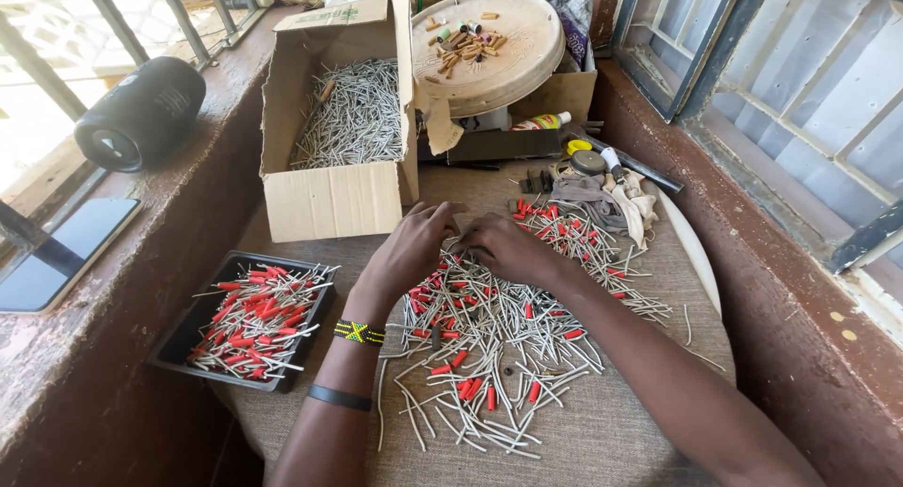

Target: Assembling small metal pins with red plastic caps by hand at a workbench.

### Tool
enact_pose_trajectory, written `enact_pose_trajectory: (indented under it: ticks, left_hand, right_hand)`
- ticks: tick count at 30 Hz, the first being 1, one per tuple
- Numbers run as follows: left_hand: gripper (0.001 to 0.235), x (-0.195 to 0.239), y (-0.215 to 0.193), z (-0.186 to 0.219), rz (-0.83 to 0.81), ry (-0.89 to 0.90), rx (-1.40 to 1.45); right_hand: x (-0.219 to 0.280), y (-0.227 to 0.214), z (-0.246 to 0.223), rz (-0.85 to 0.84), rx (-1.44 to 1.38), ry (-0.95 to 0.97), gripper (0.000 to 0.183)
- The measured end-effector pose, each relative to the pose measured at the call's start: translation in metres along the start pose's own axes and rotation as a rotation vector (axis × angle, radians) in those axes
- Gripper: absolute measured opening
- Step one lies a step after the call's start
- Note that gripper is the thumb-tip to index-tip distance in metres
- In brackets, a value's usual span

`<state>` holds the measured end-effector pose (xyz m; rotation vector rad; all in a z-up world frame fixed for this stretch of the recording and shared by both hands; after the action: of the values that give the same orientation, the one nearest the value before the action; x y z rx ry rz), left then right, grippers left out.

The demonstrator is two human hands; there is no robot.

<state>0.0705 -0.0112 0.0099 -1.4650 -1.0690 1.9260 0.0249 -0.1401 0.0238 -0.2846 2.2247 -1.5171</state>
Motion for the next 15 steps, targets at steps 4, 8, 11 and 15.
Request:
enact_pose_trajectory:
  ticks: [4, 8, 11, 15]
  left_hand:
    - [0.015, -0.004, 0.005, -0.001, 0.085, -0.025, 0.035]
    - [0.015, -0.009, -0.013, 0.011, 0.401, -0.112, 0.318]
    - [0.015, -0.007, -0.011, 0.008, 0.565, -0.160, 0.446]
    - [0.026, 0.000, 0.002, -0.002, 0.720, -0.210, 0.683]
  right_hand:
    - [-0.013, 0.017, 0.033, -0.023, 0.019, -0.015, 0.015]
    - [-0.002, 0.018, 0.053, 0.069, -0.080, 0.131, 0.016]
    - [0.010, -0.007, 0.051, 0.193, -0.249, 0.201, 0.014]
    - [0.022, -0.039, 0.036, 0.593, -0.330, 0.131, 0.010]
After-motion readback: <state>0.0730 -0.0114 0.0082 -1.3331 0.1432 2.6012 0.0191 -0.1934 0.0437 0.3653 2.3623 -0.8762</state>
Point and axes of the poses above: each hand's wrist, its own x-axis away from the middle knuckle, its own y-axis out of the palm, z = x × y, the point moved 6 cm from there along -x, towards the middle knuckle, and after that the axes turned 13 degrees about y, right-handed, at the moved point
